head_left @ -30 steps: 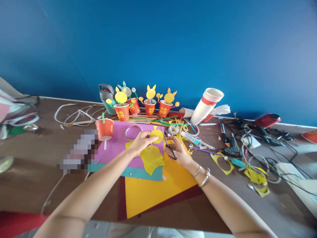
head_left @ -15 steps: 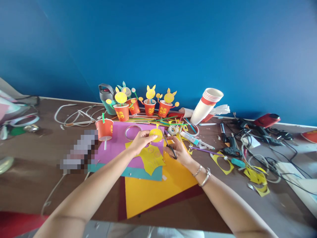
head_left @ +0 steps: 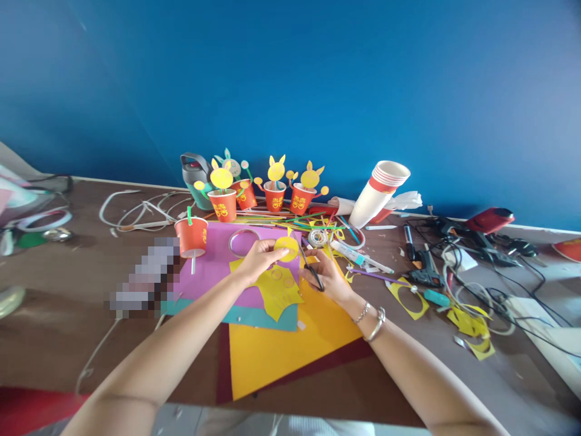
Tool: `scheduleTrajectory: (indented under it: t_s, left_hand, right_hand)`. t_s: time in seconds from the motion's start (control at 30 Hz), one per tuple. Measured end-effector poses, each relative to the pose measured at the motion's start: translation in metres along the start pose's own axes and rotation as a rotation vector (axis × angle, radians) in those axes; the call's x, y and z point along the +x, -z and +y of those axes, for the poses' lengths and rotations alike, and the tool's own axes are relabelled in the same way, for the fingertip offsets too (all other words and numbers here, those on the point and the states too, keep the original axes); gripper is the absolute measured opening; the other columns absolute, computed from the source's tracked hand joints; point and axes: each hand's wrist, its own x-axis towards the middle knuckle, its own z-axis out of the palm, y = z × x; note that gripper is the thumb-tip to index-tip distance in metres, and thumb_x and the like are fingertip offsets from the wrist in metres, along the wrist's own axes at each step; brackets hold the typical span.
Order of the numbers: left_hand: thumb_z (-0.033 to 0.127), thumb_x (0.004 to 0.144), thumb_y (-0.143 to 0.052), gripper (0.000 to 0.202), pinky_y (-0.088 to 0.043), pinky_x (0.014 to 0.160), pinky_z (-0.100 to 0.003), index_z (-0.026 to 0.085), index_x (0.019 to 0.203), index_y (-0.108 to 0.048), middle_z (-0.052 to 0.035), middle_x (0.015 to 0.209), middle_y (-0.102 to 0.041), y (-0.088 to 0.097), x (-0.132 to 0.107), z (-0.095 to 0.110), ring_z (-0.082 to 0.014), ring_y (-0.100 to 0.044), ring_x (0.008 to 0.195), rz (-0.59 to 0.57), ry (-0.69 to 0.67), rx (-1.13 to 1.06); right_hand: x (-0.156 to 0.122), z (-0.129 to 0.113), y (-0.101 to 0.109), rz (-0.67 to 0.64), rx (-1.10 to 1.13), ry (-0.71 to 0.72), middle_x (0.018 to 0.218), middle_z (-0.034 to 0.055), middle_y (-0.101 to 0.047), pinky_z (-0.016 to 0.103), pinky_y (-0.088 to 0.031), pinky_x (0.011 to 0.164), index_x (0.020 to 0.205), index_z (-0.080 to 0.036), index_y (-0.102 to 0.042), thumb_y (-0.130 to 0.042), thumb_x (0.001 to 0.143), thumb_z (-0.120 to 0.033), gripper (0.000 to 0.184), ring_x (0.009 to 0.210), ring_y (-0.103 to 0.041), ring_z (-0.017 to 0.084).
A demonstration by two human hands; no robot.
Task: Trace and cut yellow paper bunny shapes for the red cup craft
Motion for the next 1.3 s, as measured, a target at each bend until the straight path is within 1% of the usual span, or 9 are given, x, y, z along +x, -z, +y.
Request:
scheduleTrajectory:
  t_s: [0.43, 0.77, 0.83, 0.9, 0.97, 1.03, 1.17, 1.23, 1.3]
  left_hand:
    - [0.046, 0.067, -0.072, 0.035, -0.029, 0.046, -0.02, 0.014, 0.081, -0.074, -0.001, 0.064, -0.062, 0.003, 0.002, 0.0, -0.0077, -0.046, 0.051, -0.011, 0.003, 0.019]
    - [0.044, 0.068, -0.071, 0.034, -0.035, 0.047, -0.02, 0.014, 0.084, -0.075, -0.0031, 0.067, -0.066, 0.011, 0.004, 0.001, -0.0094, -0.051, 0.052, -0.067, 0.007, 0.061]
    - [0.045, 0.069, -0.071, 0.035, -0.035, 0.047, -0.02, 0.014, 0.085, -0.075, -0.0032, 0.067, -0.066, 0.012, 0.004, 0.001, -0.0097, -0.051, 0.053, -0.073, -0.001, 0.075]
    - [0.045, 0.07, -0.069, 0.036, -0.034, 0.047, -0.02, 0.014, 0.086, -0.075, -0.0024, 0.066, -0.064, 0.012, 0.005, 0.0, -0.0094, -0.049, 0.053, -0.086, -0.016, 0.089]
    - [0.046, 0.071, -0.068, 0.035, -0.032, 0.047, -0.02, 0.014, 0.084, -0.074, -0.0003, 0.062, -0.06, 0.01, 0.005, -0.001, -0.0085, -0.045, 0.051, -0.11, -0.029, 0.106]
    - [0.047, 0.073, -0.066, 0.035, -0.032, 0.047, -0.02, 0.014, 0.08, -0.071, 0.002, 0.057, -0.055, 0.008, 0.005, -0.004, -0.0078, -0.042, 0.049, -0.144, -0.035, 0.128]
    - [0.045, 0.075, -0.062, 0.031, -0.037, 0.049, -0.022, 0.014, 0.074, -0.066, 0.003, 0.056, -0.052, 0.004, 0.003, -0.006, -0.0093, -0.045, 0.05, -0.25, -0.039, 0.188]
    - [0.041, 0.077, -0.059, 0.027, -0.04, 0.052, -0.023, 0.015, 0.076, -0.065, 0.0017, 0.058, -0.056, 0.005, 0.003, -0.005, -0.0113, -0.05, 0.052, -0.307, -0.054, 0.239]
    - [0.034, 0.077, -0.056, 0.023, -0.045, 0.057, -0.025, 0.015, 0.084, -0.067, -0.0011, 0.068, -0.064, 0.009, 0.003, -0.001, -0.0144, -0.057, 0.06, -0.322, -0.097, 0.353]
  right_hand:
    - [-0.001, -0.003, 0.0, -0.001, -0.013, -0.012, 0.048, -0.014, -0.044, 0.018, -0.021, 0.04, 0.104, -0.023, -0.046, -0.078, 0.068, -0.036, 0.05, 0.04, -0.027, 0.005]
    - [0.002, 0.005, 0.007, 0.008, -0.127, -0.018, 0.048, -0.0125, -0.043, 0.019, -0.02, 0.039, 0.1, -0.02, -0.052, -0.078, 0.07, -0.034, 0.042, 0.038, -0.03, 0.005]
    - [0.003, 0.002, 0.006, 0.054, -0.119, -0.011, 0.048, -0.0113, -0.044, 0.02, -0.023, 0.038, 0.097, -0.02, -0.054, -0.078, 0.071, -0.038, 0.04, 0.037, -0.032, 0.005]
    - [0.003, -0.002, 0.003, 0.115, -0.077, 0.035, 0.052, -0.0083, -0.05, 0.021, -0.032, 0.041, 0.096, -0.02, -0.055, -0.077, 0.071, -0.041, 0.04, 0.04, -0.042, 0.008]
    - [0.003, -0.005, 0.0, 0.159, -0.023, 0.096, 0.062, -0.0045, -0.056, 0.024, -0.04, 0.047, 0.098, -0.021, -0.055, -0.079, 0.069, -0.04, 0.043, 0.05, -0.052, 0.011]
    - [0.003, -0.007, -0.004, 0.175, 0.029, 0.134, 0.071, -0.0023, -0.06, 0.026, -0.045, 0.054, 0.099, -0.022, -0.056, -0.082, 0.065, -0.038, 0.045, 0.06, -0.058, 0.013]
    - [0.004, -0.005, -0.007, 0.205, 0.082, 0.144, 0.076, -0.0022, -0.06, 0.026, -0.046, 0.06, 0.099, -0.023, -0.057, -0.082, 0.064, -0.034, 0.044, 0.064, -0.056, 0.012]
    - [0.005, -0.004, -0.004, 0.227, 0.066, 0.139, 0.076, -0.0025, -0.059, 0.025, -0.044, 0.058, 0.099, -0.023, -0.057, -0.081, 0.064, -0.032, 0.043, 0.062, -0.054, 0.011]
    - [0.007, -0.003, 0.003, 0.223, 0.016, 0.126, 0.076, -0.0025, -0.059, 0.024, -0.042, 0.056, 0.1, -0.022, -0.056, -0.079, 0.065, -0.032, 0.043, 0.06, -0.052, 0.011]
